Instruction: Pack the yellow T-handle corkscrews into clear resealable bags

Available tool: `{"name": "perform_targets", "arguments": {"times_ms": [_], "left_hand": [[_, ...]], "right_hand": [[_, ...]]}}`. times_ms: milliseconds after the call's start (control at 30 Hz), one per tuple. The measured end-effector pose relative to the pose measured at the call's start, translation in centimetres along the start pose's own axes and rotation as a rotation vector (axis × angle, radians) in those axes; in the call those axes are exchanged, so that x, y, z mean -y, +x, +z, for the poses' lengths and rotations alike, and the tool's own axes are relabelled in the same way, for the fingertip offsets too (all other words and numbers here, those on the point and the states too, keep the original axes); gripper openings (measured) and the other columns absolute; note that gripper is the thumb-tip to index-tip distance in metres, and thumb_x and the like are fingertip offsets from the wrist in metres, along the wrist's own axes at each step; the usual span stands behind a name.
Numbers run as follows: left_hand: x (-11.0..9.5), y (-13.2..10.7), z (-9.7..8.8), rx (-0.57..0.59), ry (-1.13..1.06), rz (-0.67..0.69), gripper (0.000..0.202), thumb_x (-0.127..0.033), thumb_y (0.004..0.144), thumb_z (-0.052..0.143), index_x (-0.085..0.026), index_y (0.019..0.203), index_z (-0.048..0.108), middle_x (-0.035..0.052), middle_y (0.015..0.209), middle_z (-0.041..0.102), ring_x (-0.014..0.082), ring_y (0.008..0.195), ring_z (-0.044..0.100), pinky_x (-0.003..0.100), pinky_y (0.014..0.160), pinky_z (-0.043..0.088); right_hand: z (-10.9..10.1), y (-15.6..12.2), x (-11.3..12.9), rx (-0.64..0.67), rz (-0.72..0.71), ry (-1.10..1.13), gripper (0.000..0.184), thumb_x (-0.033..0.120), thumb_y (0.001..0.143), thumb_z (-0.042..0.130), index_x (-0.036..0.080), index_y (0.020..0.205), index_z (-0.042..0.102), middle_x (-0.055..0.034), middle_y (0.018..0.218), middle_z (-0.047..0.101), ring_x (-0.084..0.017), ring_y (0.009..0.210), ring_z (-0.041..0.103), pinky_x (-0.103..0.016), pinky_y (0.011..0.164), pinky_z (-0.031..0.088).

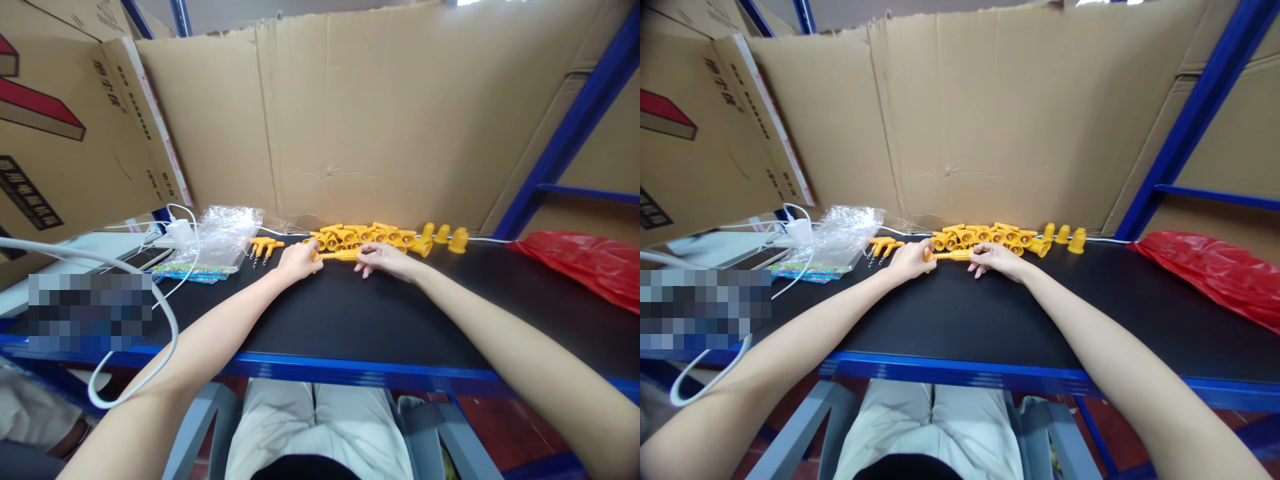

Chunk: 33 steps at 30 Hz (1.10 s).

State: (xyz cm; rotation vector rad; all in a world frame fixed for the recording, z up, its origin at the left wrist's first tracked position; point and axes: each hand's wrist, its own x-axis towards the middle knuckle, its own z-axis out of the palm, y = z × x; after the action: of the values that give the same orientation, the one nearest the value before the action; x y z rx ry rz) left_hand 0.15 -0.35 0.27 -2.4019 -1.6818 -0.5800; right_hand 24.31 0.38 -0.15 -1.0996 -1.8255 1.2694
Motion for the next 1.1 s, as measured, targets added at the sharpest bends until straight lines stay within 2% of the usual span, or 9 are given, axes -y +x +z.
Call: {"name": "perform_targets", "arguments": {"times_ms": [200,467,600,700,800,933,1100], "left_hand": [[-0.3,-0.2,0.0,0.008,-0.013,-0.018,0.033,-0.033,0.071,0.054,-0.024,0.102,0.052,0.0020,0.084,0.065,0.0213,0.081,0.061,0.027,0.067,0.041],[-0.2,-0.1,0.4,-0.010,-0.107,0.057,0.033,-0.033,0.071,0.055,-0.024,0.102,0.053,0.0014,0.083,0.064,0.0194,0.077,0.060,0.025,0.062,0.041],[0.1,0.3,0.9,-0.020,-0.132,0.003,0.033,-0.035,0.069,0.056,-0.023,0.100,0.054,0.0014,0.079,0.063,0.0191,0.074,0.060,0.025,0.062,0.041],[0.4,0.5,1.0,-0.018,-0.136,-0.023,0.033,-0.037,0.069,0.056,-0.023,0.099,0.055,0.0017,0.077,0.063,0.0194,0.074,0.060,0.025,0.062,0.041],[0.5,0.5,1.0,0.001,-0.120,-0.034,0.033,-0.038,0.069,0.056,-0.023,0.099,0.055,0.0017,0.077,0.063,0.0192,0.074,0.060,0.025,0.062,0.041],[0.2,0.2,0.7,-0.010,-0.070,-0.013,0.033,-0.037,0.070,0.056,-0.023,0.100,0.054,0.0016,0.079,0.064,0.0200,0.076,0.061,0.026,0.064,0.041],[-0.5,-0.2,0.1,-0.048,-0.034,0.014,0.033,-0.034,0.072,0.054,-0.024,0.103,0.052,0.0015,0.086,0.065,0.0206,0.082,0.061,0.026,0.067,0.041]], "right_hand": [[0.0,0.2,0.2,0.015,0.005,-0.010,0.035,0.047,0.078,0.056,0.012,0.080,0.053,-0.0087,0.071,0.067,-0.011,0.050,0.059,-0.025,0.053,0.045],[0.0,0.7,-0.5,-0.057,0.041,0.022,0.043,0.054,0.082,0.045,0.016,0.062,0.045,-0.0077,0.055,0.062,-0.012,0.043,0.056,-0.025,0.048,0.043],[0.2,0.5,0.0,-0.035,0.030,0.060,0.036,0.050,0.085,0.043,0.016,0.076,0.046,-0.0059,0.061,0.063,-0.012,0.048,0.058,-0.025,0.049,0.043],[0.4,0.2,0.3,-0.024,-0.011,0.045,0.033,0.044,0.080,0.055,0.017,0.098,0.045,-0.0033,0.071,0.064,-0.012,0.055,0.060,-0.025,0.052,0.045],[0.5,0.1,0.2,-0.041,-0.061,-0.002,0.042,0.038,0.074,0.064,0.017,0.103,0.043,-0.0033,0.074,0.065,-0.011,0.057,0.060,-0.025,0.056,0.046],[0.7,0.2,0.0,-0.036,-0.090,-0.036,0.034,0.047,0.077,0.057,0.014,0.084,0.050,-0.0058,0.069,0.066,-0.010,0.051,0.059,-0.025,0.055,0.044],[0.9,0.4,0.2,-0.072,-0.001,-0.007,0.048,0.057,0.079,0.048,0.011,0.064,0.054,-0.0093,0.056,0.064,-0.009,0.038,0.053,-0.022,0.043,0.039]]}}
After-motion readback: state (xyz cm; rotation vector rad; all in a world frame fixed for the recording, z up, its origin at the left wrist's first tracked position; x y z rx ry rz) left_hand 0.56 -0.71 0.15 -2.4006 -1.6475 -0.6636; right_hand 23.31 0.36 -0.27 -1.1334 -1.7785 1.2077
